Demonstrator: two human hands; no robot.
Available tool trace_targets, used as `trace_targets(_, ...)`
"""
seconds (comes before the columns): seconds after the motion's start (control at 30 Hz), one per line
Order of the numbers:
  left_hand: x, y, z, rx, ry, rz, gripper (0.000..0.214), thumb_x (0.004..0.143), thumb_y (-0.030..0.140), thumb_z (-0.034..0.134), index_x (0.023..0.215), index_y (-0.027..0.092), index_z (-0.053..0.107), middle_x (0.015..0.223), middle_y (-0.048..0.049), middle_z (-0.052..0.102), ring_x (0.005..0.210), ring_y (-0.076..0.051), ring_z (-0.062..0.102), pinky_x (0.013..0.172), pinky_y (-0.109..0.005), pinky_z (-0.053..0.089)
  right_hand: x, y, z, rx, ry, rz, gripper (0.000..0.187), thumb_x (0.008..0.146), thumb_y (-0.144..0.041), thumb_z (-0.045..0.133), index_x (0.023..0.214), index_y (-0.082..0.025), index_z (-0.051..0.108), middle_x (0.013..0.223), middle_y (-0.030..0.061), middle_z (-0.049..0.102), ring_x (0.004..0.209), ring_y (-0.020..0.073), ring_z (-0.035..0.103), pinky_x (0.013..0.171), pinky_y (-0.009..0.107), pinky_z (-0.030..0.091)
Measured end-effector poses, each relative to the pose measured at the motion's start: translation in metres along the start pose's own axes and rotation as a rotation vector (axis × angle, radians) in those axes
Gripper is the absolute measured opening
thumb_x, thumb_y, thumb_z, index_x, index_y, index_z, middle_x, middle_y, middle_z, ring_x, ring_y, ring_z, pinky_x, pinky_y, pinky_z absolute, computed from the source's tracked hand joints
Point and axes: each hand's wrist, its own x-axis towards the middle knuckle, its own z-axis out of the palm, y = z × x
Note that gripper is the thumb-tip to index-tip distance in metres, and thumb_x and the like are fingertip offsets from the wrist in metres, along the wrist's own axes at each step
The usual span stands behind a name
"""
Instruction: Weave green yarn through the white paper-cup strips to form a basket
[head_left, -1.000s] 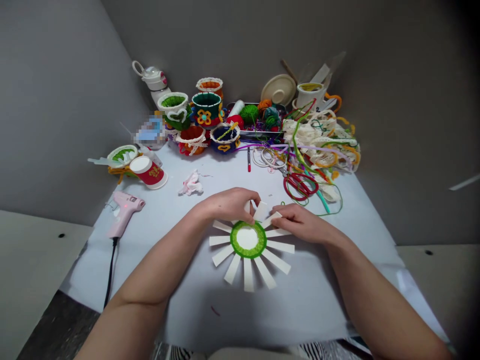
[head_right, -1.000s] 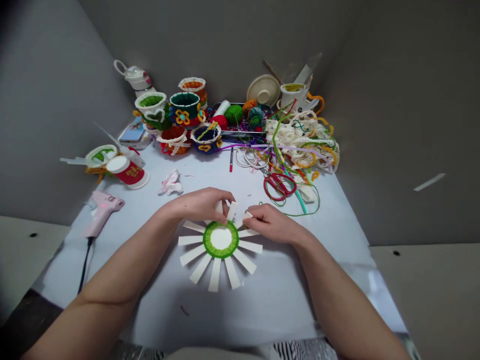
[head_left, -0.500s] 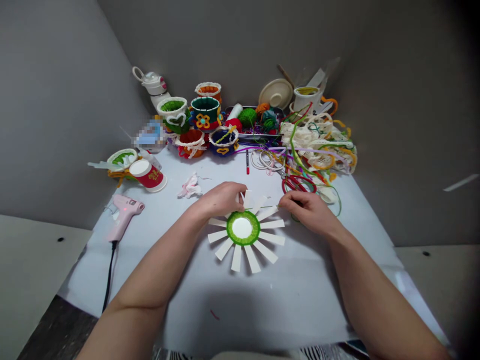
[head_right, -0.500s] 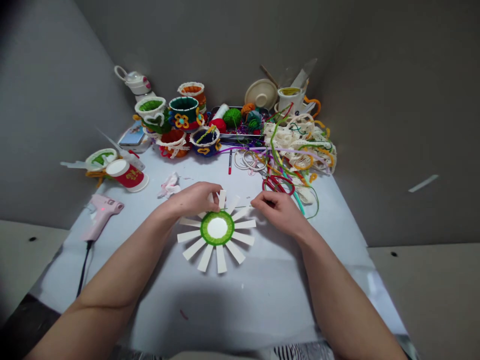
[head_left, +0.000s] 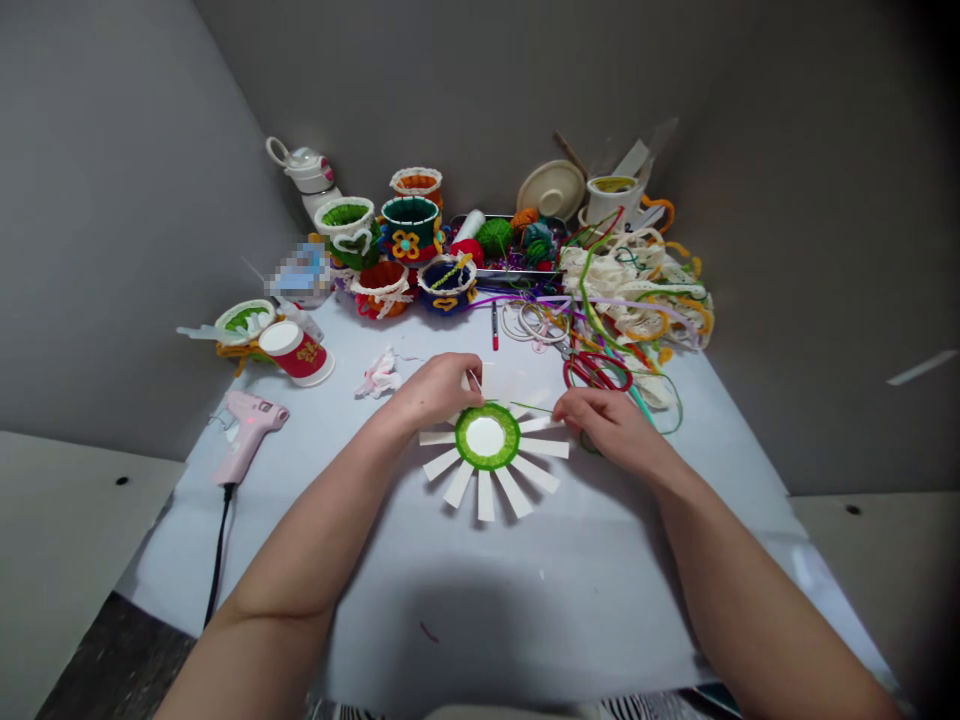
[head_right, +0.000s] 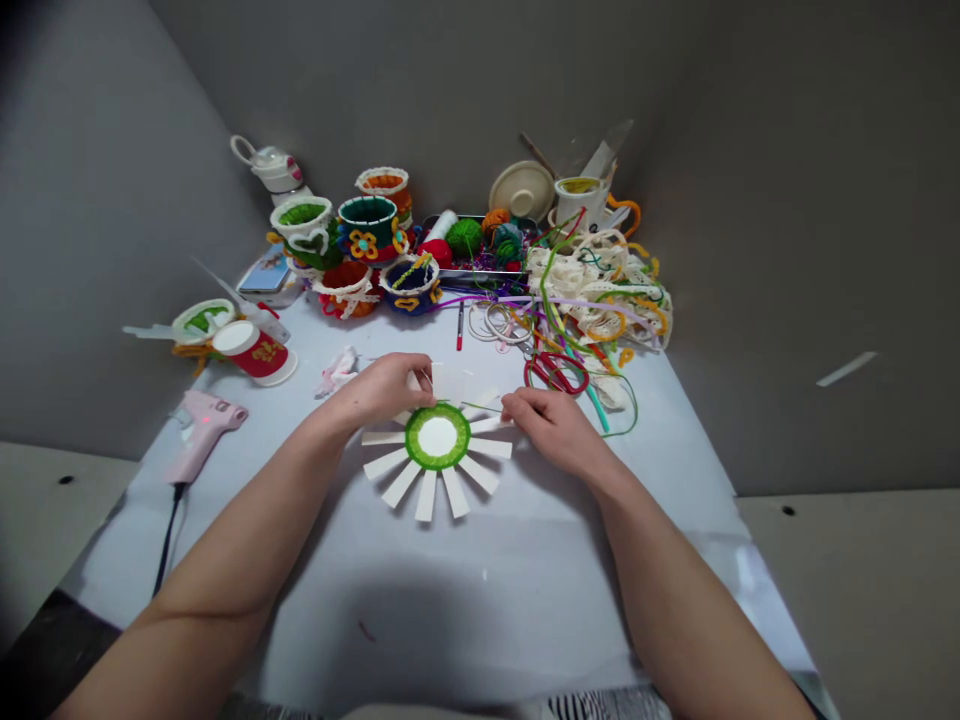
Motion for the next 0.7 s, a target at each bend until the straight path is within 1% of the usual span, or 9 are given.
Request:
trace_targets(0.07, 0.000, -0.001, -0.001, -0.014, 0.025, -0.019, 0.009, 0.065, 0.022, 0.063, 0.073, 0.019, 0.061, 0.084, -0.0006, 0.069, 0.080, -0.018, 0.061, 0.066, -0.025, 0.042, 0.002, 0.003, 0.001, -0.003, -0.019, 0.035, 0.048, 0.089, -0.052, 0.040, 0.076, -0.014, 0.065, 0.061, 0.0007, 0.050, 0.055, 0.0109, 0.041, 0.051, 0.024, 0.031)
trace_targets(0.17, 0.000, 0.000, -0.003, -0.031, 0.011, -0.015, 0.008, 0.065, 0.022, 0.064, 0.071, 0.018, 0.061, 0.081, 0.0006, 0.069, 0.077, -0.017, 0.060, 0.066, -0.025, 0.042, 0.004, 0.006, 0.002, 0.045, 0.011, 0.058, 0.050, 0.088, -0.056, 0.041, 0.075, -0.014, 0.065, 0.059, 0.0001, 0.049, 0.053, 0.0108, 0.040, 0.050, 0.024, 0.030)
trace_targets(0.3, -0.004, 0.003, -0.006, -0.075, -0.021, -0.015, 0.006, 0.064, 0.021, 0.064, 0.069, 0.017, 0.061, 0.076, 0.0015, 0.067, 0.071, -0.015, 0.059, 0.065, -0.024, 0.042, 0.005, 0.008, 0.000, 0.181, 0.063, 0.050, 0.047, 0.088, -0.058, 0.043, 0.079, -0.016, 0.062, 0.062, -0.0004, 0.048, 0.056, 0.0112, 0.041, 0.051, 0.023, 0.029)
trace_targets(0.43, -0.005, 0.002, -0.007, -0.132, -0.038, -0.010, 0.008, 0.063, 0.022, 0.064, 0.069, 0.017, 0.062, 0.073, 0.0022, 0.066, 0.071, -0.015, 0.059, 0.064, -0.023, 0.042, 0.007, 0.013, 0.000, 0.297, 0.072, 0.046, 0.044, 0.088, -0.058, 0.043, 0.083, -0.017, 0.060, 0.063, -0.0009, 0.047, 0.056, 0.0108, 0.041, 0.050, 0.023, 0.029)
trace_targets(0.5, -0.003, 0.000, -0.006, -0.164, -0.016, -0.019, 0.010, 0.064, 0.023, 0.064, 0.071, 0.017, 0.062, 0.075, 0.0018, 0.067, 0.071, -0.015, 0.059, 0.064, -0.023, 0.043, 0.007, 0.013, 0.001, 0.266, 0.038, 0.066, 0.046, 0.087, -0.059, 0.043, 0.081, -0.017, 0.061, 0.063, 0.0001, 0.050, 0.055, 0.0112, 0.042, 0.050, 0.023, 0.031)
trace_targets(0.6, 0.000, -0.003, -0.002, -0.169, 0.053, -0.033, 0.012, 0.065, 0.024, 0.063, 0.074, 0.016, 0.062, 0.078, 0.0005, 0.068, 0.074, -0.016, 0.060, 0.066, -0.025, 0.044, 0.005, 0.010, 0.004, 0.152, -0.071, 0.102, 0.050, 0.085, -0.060, 0.044, 0.077, -0.015, 0.063, 0.060, 0.0004, 0.051, 0.051, 0.0109, 0.041, 0.048, 0.023, 0.031)
trace_targets(0.7, 0.001, -0.002, 0.003, -0.136, 0.086, -0.043, 0.012, 0.066, 0.024, 0.063, 0.075, 0.017, 0.062, 0.080, -0.0002, 0.069, 0.076, -0.017, 0.061, 0.067, -0.026, 0.044, 0.004, 0.005, 0.008, 0.123, -0.126, 0.154, 0.050, 0.083, -0.060, 0.048, 0.065, -0.014, 0.059, 0.051, -0.0016, 0.044, 0.047, 0.0094, 0.037, 0.045, 0.022, 0.027)
